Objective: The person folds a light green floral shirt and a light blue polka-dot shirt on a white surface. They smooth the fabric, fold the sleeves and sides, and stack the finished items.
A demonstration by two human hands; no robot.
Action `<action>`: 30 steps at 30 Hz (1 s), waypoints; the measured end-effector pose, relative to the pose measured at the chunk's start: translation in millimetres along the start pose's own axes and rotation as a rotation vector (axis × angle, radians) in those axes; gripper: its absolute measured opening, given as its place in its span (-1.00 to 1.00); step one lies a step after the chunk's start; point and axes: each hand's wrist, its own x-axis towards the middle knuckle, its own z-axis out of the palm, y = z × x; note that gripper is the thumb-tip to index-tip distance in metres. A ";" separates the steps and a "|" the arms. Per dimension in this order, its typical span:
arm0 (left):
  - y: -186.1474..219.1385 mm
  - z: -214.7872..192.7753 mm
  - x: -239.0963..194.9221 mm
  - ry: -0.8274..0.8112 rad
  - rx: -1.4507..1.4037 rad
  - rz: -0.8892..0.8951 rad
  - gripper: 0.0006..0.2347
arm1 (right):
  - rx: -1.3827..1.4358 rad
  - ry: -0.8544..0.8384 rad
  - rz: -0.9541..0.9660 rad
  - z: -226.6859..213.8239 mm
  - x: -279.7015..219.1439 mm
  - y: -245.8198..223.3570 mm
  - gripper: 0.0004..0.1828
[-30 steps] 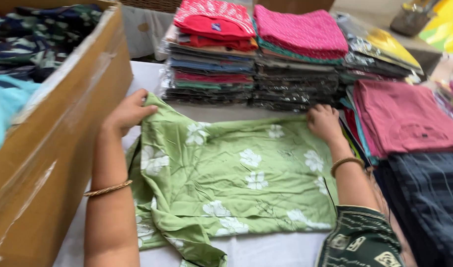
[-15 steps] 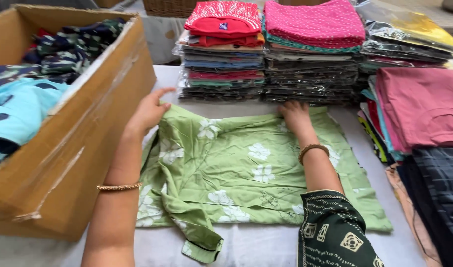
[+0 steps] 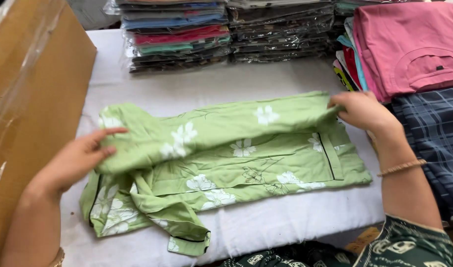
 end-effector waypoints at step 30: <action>-154.5 -12.2 149.5 0.427 -0.263 0.275 -0.65 | 0.147 0.037 0.175 145.1 55.5 7.0 -0.29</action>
